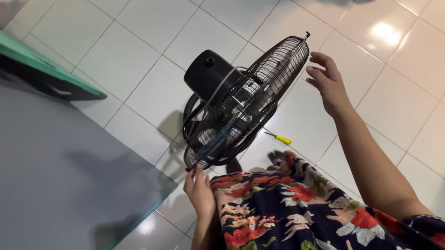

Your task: The person unplugs a standing fan, removes the front grille, and uses a screwdriver to loosen the central nut to detach the fan blades. The grille and blades are set aside on the floor.

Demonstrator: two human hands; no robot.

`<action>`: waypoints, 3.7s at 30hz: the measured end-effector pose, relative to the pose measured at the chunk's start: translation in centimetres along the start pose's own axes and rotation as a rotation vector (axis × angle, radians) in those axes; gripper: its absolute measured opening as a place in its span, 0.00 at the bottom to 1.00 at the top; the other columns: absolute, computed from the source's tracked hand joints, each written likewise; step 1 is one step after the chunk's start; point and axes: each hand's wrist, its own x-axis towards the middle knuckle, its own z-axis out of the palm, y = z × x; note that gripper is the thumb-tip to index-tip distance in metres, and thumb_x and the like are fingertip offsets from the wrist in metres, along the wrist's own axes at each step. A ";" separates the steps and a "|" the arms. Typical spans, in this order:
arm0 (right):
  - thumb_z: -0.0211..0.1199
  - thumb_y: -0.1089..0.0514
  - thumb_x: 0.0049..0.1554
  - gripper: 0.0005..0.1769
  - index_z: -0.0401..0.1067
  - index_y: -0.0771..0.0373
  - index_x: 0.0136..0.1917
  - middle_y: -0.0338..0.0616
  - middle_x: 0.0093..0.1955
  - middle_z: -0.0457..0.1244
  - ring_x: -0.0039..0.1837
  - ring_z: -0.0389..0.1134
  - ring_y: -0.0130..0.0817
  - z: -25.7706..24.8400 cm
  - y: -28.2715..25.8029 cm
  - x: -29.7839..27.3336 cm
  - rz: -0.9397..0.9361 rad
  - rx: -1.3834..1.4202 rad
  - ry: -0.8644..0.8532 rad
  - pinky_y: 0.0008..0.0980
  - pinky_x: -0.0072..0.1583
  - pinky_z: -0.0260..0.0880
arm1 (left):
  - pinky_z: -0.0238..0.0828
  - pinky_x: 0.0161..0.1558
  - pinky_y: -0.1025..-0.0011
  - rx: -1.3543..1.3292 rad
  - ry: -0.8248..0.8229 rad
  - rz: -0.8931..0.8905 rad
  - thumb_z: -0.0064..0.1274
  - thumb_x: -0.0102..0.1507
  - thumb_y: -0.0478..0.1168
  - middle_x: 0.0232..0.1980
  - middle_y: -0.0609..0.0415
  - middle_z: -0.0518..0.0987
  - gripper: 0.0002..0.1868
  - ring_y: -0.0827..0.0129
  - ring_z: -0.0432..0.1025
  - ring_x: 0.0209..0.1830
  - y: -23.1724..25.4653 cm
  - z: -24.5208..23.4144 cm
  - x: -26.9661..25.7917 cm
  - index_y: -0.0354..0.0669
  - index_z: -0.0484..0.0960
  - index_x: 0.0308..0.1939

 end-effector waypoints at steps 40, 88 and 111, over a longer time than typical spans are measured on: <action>0.67 0.61 0.65 0.06 0.73 0.62 0.54 0.40 0.64 0.58 0.53 0.64 0.22 -4.9 2.9 8.9 0.051 0.001 -0.429 0.21 0.51 0.66 | 0.69 0.43 0.76 -0.071 0.224 0.056 0.63 0.63 0.54 0.42 0.61 0.69 0.23 0.78 0.65 0.41 2.6 8.0 -6.6 0.42 0.81 0.53; 0.61 0.66 0.63 0.09 0.69 0.66 0.57 0.44 0.84 0.46 0.68 0.65 0.32 -6.6 5.6 6.9 0.109 0.184 -0.378 0.29 0.67 0.71 | 0.65 0.43 0.79 -0.040 0.167 0.184 0.61 0.64 0.48 0.42 0.61 0.74 0.18 0.79 0.66 0.39 0.0 8.5 -7.8 0.40 0.78 0.49; 0.58 0.69 0.64 0.10 0.66 0.68 0.59 0.45 0.84 0.50 0.70 0.64 0.35 -10.6 7.7 8.7 0.087 0.107 -0.498 0.28 0.65 0.71 | 0.60 0.44 0.80 -0.158 0.203 0.249 0.60 0.67 0.43 0.42 0.64 0.74 0.11 0.81 0.64 0.40 -4.9 11.4 -13.2 0.42 0.77 0.47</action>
